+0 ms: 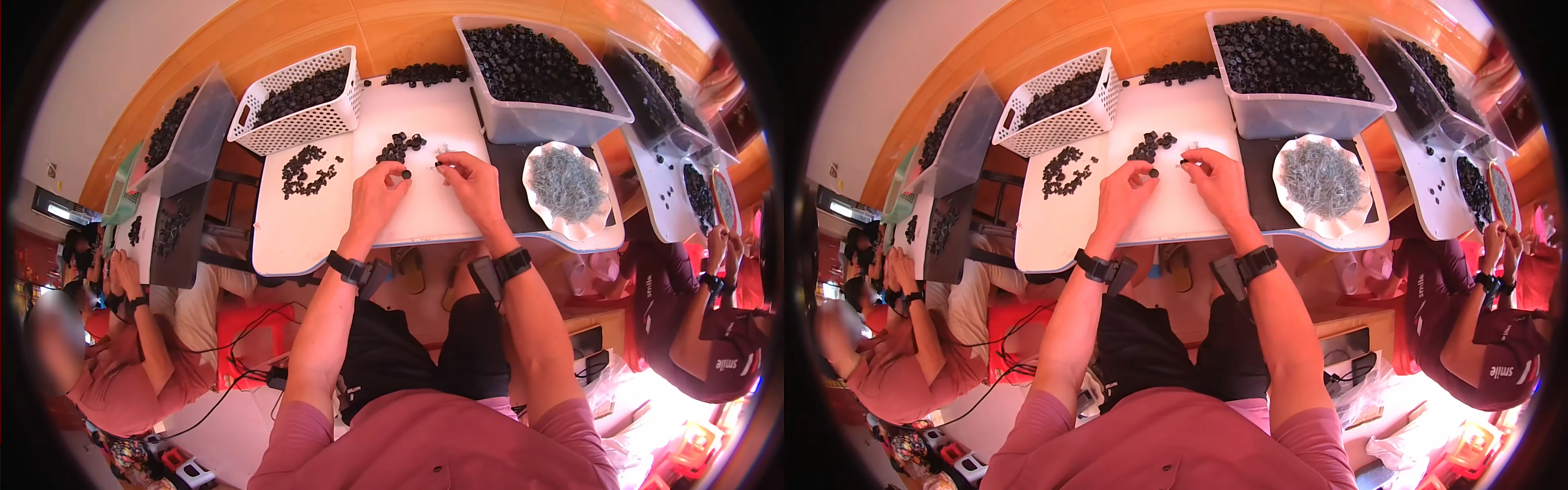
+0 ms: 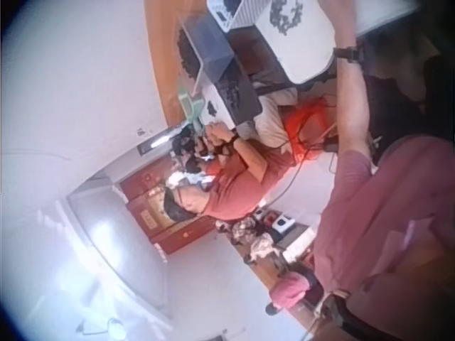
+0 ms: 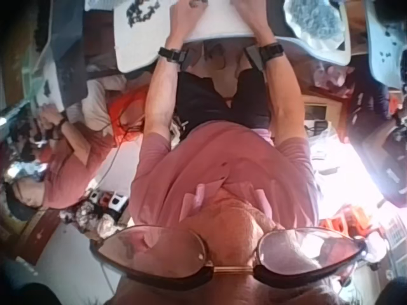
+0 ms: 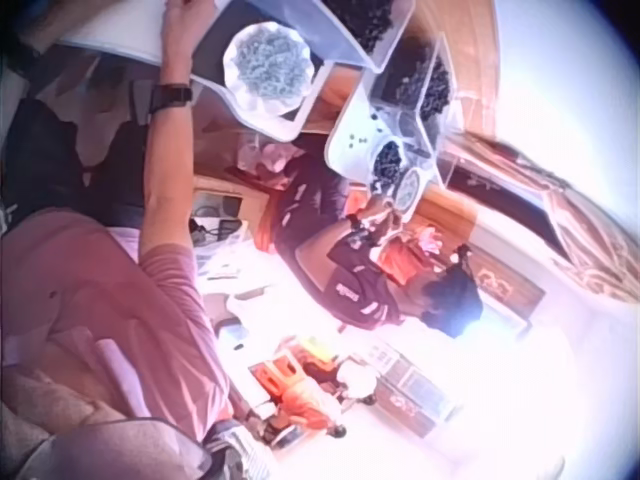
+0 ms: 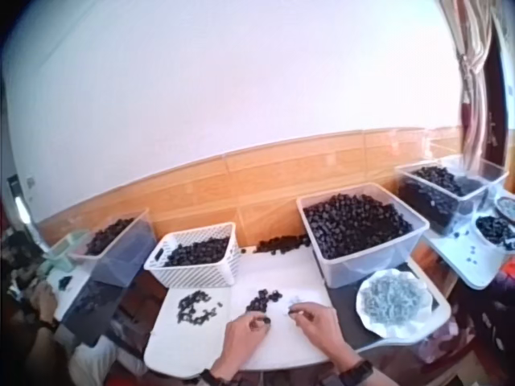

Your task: Manually assembling small black plastic components by hand at a workstation.

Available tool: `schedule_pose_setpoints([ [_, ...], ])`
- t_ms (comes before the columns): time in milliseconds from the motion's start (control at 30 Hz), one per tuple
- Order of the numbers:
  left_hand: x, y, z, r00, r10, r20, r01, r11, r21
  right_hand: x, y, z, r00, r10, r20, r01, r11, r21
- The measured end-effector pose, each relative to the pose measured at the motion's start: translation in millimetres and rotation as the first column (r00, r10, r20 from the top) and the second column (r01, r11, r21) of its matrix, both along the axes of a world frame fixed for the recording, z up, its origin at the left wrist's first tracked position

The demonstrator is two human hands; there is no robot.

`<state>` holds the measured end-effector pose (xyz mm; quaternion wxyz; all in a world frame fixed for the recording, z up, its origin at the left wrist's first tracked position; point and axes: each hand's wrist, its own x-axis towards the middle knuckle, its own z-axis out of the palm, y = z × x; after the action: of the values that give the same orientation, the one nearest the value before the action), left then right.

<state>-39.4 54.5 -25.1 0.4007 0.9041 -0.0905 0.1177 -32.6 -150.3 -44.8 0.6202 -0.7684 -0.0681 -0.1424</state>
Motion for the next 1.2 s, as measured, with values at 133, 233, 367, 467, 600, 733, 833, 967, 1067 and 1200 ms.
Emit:
schedule_pose_setpoints([
  [133, -1.9, -19.6, 5.2, 0.997, -0.002, -0.076, -0.016, 0.973, -0.232, -2.5, 1.9, 2.7, 1.0, -0.001, 0.009, 0.001, 0.998, 0.055],
  [233, -2.2, -28.2, -2.6, 0.995, -0.017, -0.094, -0.013, 0.953, -0.302, -3.0, 3.7, 1.6, 1.0, 0.007, 0.01, -0.008, 0.998, 0.063],
  [367, -6.3, -34.3, -6.1, 0.996, -0.015, -0.091, -0.013, 0.955, -0.297, -4.8, 2.4, 2.5, 0.999, 0.006, 0.04, -0.004, 0.999, -0.031],
  [467, -4.3, -31.1, -9.2, 0.996, -0.03, -0.082, -0.003, 0.925, -0.381, -6.6, 3.6, 7.2, 0.998, 0.014, 0.067, -0.011, 0.998, -0.056],
  [600, -3.7, -30.7, -10.4, 0.998, -0.039, -0.059, 0.015, 0.934, -0.356, -10.0, 3.5, 13.8, 0.996, 0.022, 0.088, -0.009, 0.99, -0.142],
  [733, -4.0, -31.4, -9.9, 0.998, -0.049, -0.031, 0.036, 0.943, -0.331, -10.3, 4.2, 13.8, 0.988, 0.046, 0.151, -0.015, 0.98, -0.198],
  [833, -4.2, -31.8, -10.2, 0.999, -0.05, -0.02, 0.041, 0.944, -0.327, -9.0, 5.4, 12.3, 0.98, 0.048, 0.192, -0.006, 0.977, -0.215],
  [967, -3.6, -32.3, -11.4, 0.998, -0.056, 0.001, 0.053, 0.94, -0.337, -8.5, 5.6, 11.9, 0.978, 0.047, 0.203, 0.0, 0.974, -0.227],
  [1067, -4.3, -32.6, -9.9, 0.998, -0.064, -0.014, 0.055, 0.944, -0.326, -9.4, 6.6, 14.4, 0.975, 0.053, 0.218, 0.002, 0.97, -0.242],
  [1200, -4.7, -31.6, -8.3, 0.996, -0.05, -0.072, 0.022, 0.936, -0.351, -11.5, 7.4, 16.0, 0.991, 0.037, 0.131, -0.001, 0.964, -0.266],
])
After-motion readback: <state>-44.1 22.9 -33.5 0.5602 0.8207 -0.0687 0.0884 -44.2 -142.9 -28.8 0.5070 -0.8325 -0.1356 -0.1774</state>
